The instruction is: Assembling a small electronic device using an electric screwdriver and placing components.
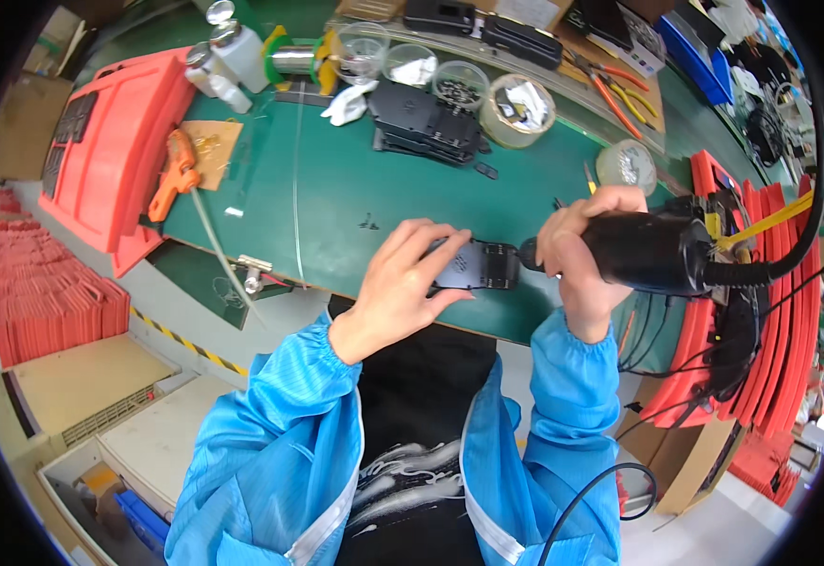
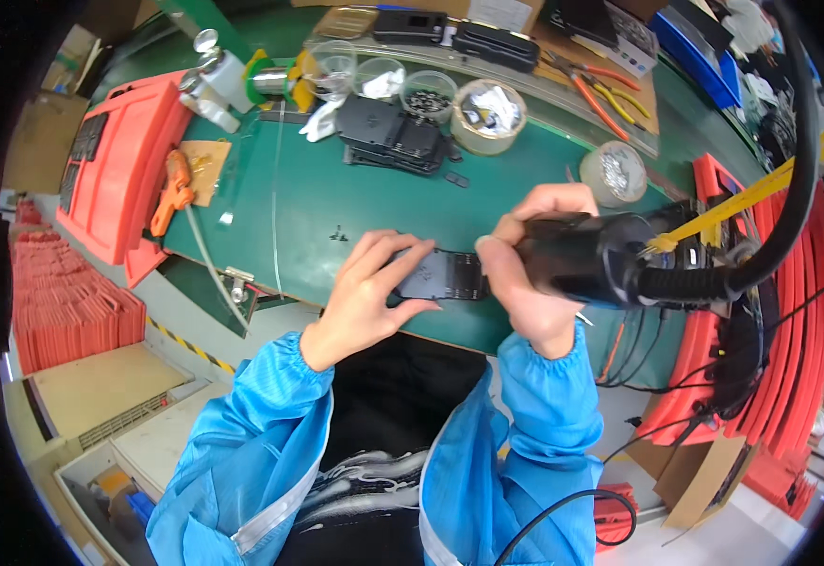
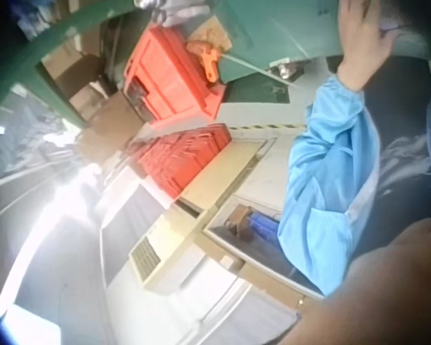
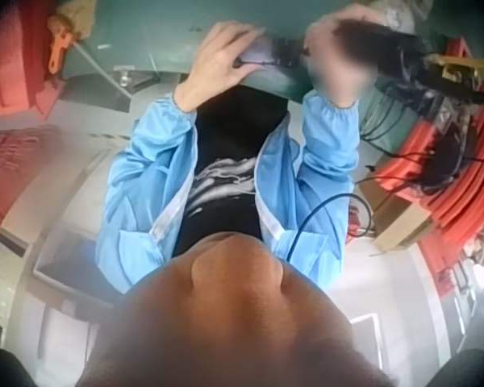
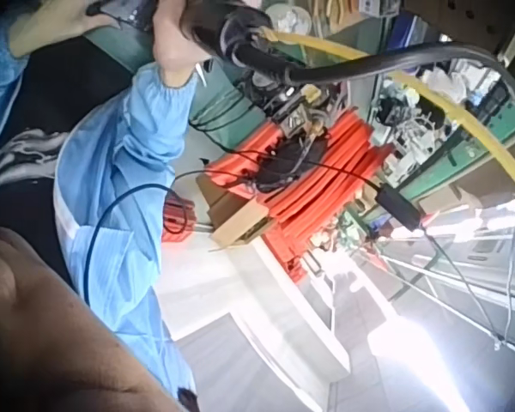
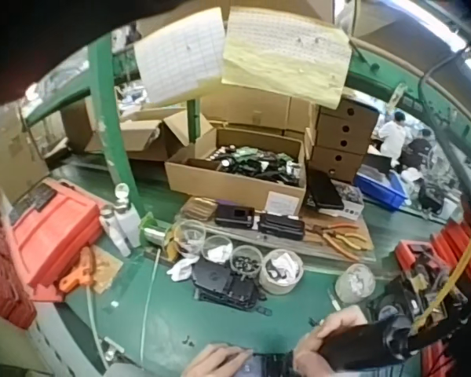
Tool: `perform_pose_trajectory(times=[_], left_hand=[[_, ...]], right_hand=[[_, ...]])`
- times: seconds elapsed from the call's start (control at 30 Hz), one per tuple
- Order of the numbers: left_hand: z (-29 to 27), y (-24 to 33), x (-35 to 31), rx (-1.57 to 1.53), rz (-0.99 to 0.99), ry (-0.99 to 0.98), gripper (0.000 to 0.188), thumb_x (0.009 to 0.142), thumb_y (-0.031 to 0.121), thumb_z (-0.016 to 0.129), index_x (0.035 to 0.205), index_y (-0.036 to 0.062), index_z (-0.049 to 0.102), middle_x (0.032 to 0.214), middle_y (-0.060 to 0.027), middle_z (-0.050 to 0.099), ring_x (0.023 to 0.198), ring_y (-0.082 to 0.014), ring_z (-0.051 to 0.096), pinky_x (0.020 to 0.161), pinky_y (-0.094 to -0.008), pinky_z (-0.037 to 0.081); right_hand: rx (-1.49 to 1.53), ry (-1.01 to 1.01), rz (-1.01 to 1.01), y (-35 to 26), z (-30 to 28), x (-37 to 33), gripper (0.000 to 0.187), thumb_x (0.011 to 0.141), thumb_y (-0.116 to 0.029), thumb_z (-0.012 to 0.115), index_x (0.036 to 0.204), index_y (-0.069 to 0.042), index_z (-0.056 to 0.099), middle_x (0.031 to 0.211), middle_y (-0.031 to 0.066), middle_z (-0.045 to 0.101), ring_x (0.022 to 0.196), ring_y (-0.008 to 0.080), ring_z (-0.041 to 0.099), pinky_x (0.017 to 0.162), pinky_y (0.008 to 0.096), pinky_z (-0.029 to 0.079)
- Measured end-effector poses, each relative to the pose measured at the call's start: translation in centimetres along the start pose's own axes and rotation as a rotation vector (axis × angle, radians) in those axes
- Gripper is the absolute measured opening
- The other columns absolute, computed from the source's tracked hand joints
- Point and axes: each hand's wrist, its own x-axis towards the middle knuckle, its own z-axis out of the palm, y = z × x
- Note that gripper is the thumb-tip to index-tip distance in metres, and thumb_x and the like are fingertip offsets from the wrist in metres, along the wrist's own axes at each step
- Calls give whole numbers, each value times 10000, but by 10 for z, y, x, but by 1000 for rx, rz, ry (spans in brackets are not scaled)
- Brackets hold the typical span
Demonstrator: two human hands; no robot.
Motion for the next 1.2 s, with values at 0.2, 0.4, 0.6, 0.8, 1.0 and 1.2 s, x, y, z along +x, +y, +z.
perform_pose_trajectory(times=[0.2, 0.4, 0.6, 0.8, 1.0, 1.2], left_hand=[[-6, -1, -1, 44, 23, -11, 752, 649, 177, 911, 1340, 40, 648, 1275, -123, 617, 1165, -361, 572, 977, -460, 510], [-20, 0, 1, 134, 88, 48, 661, 669, 151, 898, 1285, 48, 683, 1277, -121, 627, 1161, -364, 594, 964, -469, 519], [-49, -4, -25, 57, -14, 180, 368, 688, 102, 891, 1022, 31, 755, 1131, -105, 697, 1091, -330, 639, 911, -445, 540], [-68, -23, -31, 161, -263, 366, 200, 702, 61, 887, 838, 14, 748, 1016, -78, 736, 1061, -293, 654, 876, -408, 544], [-64, -28, -12, 185, -231, 416, 214, 685, 59, 895, 834, 14, 747, 1042, -77, 722, 1074, -302, 637, 876, -414, 537], [-66, -22, -3, 68, -164, 389, 186, 681, 12, 874, 824, 25, 755, 1072, -74, 727, 1136, -325, 628, 912, -421, 535]], right_hand=[[136, 53, -164, -23, 18, 21, 345, 857, 36, 623, 1146, -45, 453, 661, 42, 500, 481, 149, 470, 506, 331, 456], [303, 123, -222, 17, 77, 45, 312, 894, -19, 608, 1172, -40, 469, 661, 53, 505, 494, 158, 492, 534, 342, 478], [291, 56, 22, 59, 118, 46, 352, 882, 25, 652, 1182, -30, 476, 712, 68, 537, 506, 165, 517, 522, 340, 477], [292, 9, 85, 64, 125, 43, 357, 874, 38, 664, 1171, -28, 479, 731, 72, 546, 510, 164, 525, 520, 336, 478], [345, -18, -37, 42, 119, 41, 326, 902, -28, 637, 1170, -51, 453, 681, 53, 502, 491, 154, 480, 522, 342, 460], [438, -58, -96, 5, 109, 31, 327, 916, -79, 617, 1183, -75, 429, 658, 39, 486, 490, 151, 449, 531, 348, 441]])
